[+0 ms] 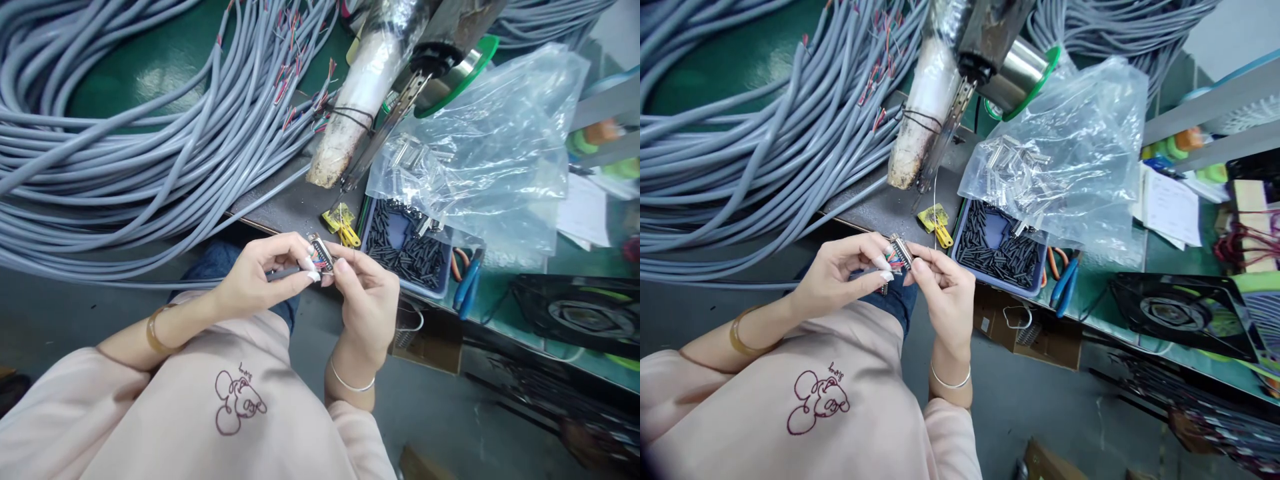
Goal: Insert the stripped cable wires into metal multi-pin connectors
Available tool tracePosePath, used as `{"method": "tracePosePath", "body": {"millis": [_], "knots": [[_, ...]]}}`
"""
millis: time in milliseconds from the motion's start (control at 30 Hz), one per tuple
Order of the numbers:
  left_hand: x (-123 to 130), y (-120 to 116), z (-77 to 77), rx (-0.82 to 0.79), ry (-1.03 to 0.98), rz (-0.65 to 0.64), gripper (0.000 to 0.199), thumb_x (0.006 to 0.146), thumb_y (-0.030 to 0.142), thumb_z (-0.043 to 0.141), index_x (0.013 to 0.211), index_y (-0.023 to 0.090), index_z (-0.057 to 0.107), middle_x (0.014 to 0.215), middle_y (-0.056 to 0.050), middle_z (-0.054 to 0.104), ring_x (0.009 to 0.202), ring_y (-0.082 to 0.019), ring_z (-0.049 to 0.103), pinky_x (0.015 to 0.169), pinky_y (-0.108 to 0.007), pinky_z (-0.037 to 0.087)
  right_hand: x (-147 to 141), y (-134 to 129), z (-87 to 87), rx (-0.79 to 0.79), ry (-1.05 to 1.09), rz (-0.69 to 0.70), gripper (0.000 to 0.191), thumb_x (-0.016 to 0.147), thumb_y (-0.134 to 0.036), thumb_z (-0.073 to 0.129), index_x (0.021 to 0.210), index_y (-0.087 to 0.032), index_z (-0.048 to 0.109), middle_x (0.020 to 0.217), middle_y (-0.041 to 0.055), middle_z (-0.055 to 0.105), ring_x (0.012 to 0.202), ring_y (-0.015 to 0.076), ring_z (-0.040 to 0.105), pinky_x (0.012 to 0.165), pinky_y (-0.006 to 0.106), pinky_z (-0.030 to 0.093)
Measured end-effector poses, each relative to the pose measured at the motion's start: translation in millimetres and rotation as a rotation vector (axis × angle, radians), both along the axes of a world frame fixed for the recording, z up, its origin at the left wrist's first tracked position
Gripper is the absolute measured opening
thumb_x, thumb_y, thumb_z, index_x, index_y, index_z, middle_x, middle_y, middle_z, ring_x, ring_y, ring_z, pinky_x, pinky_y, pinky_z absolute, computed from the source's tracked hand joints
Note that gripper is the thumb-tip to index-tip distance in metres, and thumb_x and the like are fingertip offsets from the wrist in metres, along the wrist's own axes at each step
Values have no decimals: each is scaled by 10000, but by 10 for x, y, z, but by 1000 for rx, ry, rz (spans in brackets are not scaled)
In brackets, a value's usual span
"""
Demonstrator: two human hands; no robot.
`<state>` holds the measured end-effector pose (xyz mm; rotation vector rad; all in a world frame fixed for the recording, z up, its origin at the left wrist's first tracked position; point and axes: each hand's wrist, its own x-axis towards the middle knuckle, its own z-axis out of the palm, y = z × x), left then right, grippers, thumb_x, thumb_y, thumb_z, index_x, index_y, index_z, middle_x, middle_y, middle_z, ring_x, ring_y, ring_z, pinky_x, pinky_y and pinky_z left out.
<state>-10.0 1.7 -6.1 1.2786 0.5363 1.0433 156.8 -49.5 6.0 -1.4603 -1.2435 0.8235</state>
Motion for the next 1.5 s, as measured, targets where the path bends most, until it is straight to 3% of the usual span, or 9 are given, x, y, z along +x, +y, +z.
{"method": "tracePosePath", "body": {"millis": [100, 233, 300, 400, 500, 633, 733, 933, 1500], "knots": [[19, 32, 17, -188, -9, -9, 114, 764, 124, 745, 720, 154, 644, 816, -31, 680, 708, -100, 639, 661, -198, 541, -36, -10, -25, 109, -132, -116, 134, 888, -304, 720, 967, -240, 807, 629, -39, 692, 481, 89, 571, 455, 212, 440], [46, 70, 30, -304, 68, 43, 108, 692, 144, 772, 708, 140, 665, 784, -18, 663, 624, -65, 573, 577, -164, 485, -52, -6, -43, 513, -151, -291, 176, 936, -267, 624, 1049, -247, 757, 506, -97, 508, 358, 62, 390, 362, 203, 266], [56, 87, 35, -335, 83, 61, 113, 677, 154, 771, 702, 142, 661, 778, -14, 663, 603, -57, 559, 560, -162, 476, -38, -6, -45, 586, -147, -328, 205, 952, -223, 591, 1132, -246, 684, 567, -101, 593, 328, 57, 392, 335, 196, 251], [69, 117, 36, -375, 69, 79, 137, 659, 147, 761, 673, 151, 624, 763, -8, 667, 632, -68, 603, 598, -167, 508, -8, -21, -66, 465, -273, -337, 174, 977, -179, 592, 1139, -237, 621, 828, -41, 779, 441, 76, 615, 401, 190, 452], [88, 154, 32, -391, 52, 91, 146, 642, 119, 741, 661, 157, 601, 723, 6, 663, 645, -73, 624, 624, -167, 527, 2, -30, -118, 367, -424, -259, 65, 956, -181, 656, 1011, -214, 646, 963, 8, 811, 787, 154, 798, 680, 263, 655], [135, 216, 34, -397, 42, 103, 151, 615, 95, 705, 639, 163, 572, 664, 27, 649, 620, -68, 610, 610, -164, 520, -29, 18, -192, 374, -532, -101, 77, 927, -158, 688, 947, -224, 656, 1047, 24, 816, 947, 165, 799, 757, 265, 664], [187, 265, 35, -400, 23, 115, 153, 602, 98, 692, 626, 163, 555, 652, 30, 647, 602, -63, 597, 591, -161, 510, -53, 86, -230, 428, -542, -135, 104, 916, -139, 695, 937, -230, 648, 1010, 13, 820, 903, 150, 803, 742, 242, 658], [296, 336, 40, -349, 28, 182, 157, 616, 102, 669, 624, 168, 526, 640, 49, 598, 497, -21, 455, 475, -142, 412, -31, 194, -191, 364, -493, -167, 99, 936, -178, 670, 885, -232, 605, 1001, 20, 822, 855, 162, 809, 706, 254, 666], [331, 459, 210, -332, 17, 198, 209, 649, 77, 677, 624, 184, 499, 552, 78, 518, 456, -19, 408, 450, -158, 360, 48, 343, -59, 392, -481, -120, 83, 914, -165, 701, 904, -235, 658, 1036, 10, 821, 936, 178, 804, 776, 283, 675]]}}
